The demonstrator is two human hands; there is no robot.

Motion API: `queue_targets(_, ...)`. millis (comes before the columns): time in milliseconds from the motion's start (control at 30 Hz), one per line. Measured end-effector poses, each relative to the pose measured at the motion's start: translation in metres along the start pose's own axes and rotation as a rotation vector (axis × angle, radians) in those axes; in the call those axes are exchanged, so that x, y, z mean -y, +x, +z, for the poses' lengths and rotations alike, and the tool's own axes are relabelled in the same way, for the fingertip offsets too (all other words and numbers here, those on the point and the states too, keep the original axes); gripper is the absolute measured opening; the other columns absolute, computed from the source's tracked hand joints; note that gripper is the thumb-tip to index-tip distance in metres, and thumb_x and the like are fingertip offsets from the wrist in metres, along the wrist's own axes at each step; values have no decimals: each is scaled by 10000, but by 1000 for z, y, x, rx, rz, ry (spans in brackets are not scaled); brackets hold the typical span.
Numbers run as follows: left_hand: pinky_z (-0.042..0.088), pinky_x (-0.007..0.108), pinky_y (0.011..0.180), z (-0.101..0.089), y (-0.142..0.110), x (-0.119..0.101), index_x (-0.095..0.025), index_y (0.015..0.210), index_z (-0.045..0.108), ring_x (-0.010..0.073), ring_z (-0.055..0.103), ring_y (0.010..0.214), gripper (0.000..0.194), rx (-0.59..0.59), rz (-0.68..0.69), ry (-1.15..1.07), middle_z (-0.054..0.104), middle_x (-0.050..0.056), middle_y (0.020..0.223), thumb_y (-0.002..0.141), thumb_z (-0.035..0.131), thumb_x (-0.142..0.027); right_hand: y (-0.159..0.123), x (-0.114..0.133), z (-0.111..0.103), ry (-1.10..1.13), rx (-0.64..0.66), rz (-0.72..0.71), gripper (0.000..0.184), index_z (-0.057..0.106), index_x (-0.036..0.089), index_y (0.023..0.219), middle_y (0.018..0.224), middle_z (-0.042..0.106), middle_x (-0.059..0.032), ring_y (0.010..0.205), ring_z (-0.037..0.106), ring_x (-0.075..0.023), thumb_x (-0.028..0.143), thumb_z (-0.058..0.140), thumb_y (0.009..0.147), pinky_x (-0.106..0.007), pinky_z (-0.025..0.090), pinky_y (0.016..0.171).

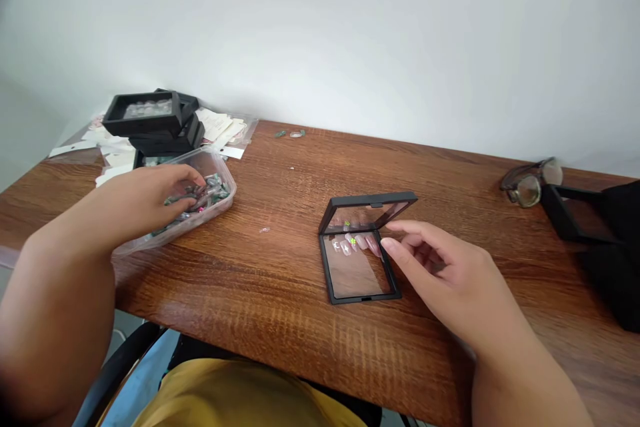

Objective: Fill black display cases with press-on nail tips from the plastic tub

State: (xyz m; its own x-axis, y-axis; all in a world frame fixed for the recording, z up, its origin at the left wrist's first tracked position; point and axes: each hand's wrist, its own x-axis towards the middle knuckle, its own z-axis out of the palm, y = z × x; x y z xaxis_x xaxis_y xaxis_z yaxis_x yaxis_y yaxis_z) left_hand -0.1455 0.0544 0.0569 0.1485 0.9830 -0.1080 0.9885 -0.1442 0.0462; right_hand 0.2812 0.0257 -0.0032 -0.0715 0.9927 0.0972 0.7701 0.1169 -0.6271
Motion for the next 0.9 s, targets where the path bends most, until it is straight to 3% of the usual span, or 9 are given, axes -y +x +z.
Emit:
queue_targets(167,524,453,827,2,0,-6,-267,1242,696,361,726,1043,359,-27,-85,25,774,94,1168,940,511,-326,0,4,-1,-12,-14,-22,388,776,258,1075,949,777,-37,797,735,-233,575,674,876,-288,556,576)
queue_targets(300,518,447,805,-2,-3,-9,-293,1258,698,368,726,1052,377,-56,-70,38,776,74,1167,947,497,-360,-1,7,-3,-16,-9,-33,386,778,263,1074,887,771,-30,716,725,-217,577,671,876,-277,565,558)
queue_targets(467,460,376,672,-10,-5,-11,-362,1157,750,314,732,892,321,-128,-105,64,799,17,966,917,560,-455,-1,4,-4,-37,-23,-60,388,778,273,1077,897,774,-28,708,723,-211,590,662,886,-263,555,528)
queue_targets(600,454,374,658,-13,-9,-9,-381,1047,802,305,715,812,289,-178,-164,43,762,12,793,871,640,-543,0,2,-4,-47,-16,-69,398,777,277,1086,883,774,-20,692,723,-212,603,660,892,-279,563,536)
queue_targets(900,406,381,633,-16,-18,-7,-405,1191,735,317,675,752,444,-166,-275,29,741,25,815,944,480,-672,-2,2,-4,-42,3,-43,422,778,286,1103,854,768,-1,674,720,-203,629,666,883,-288,569,555)
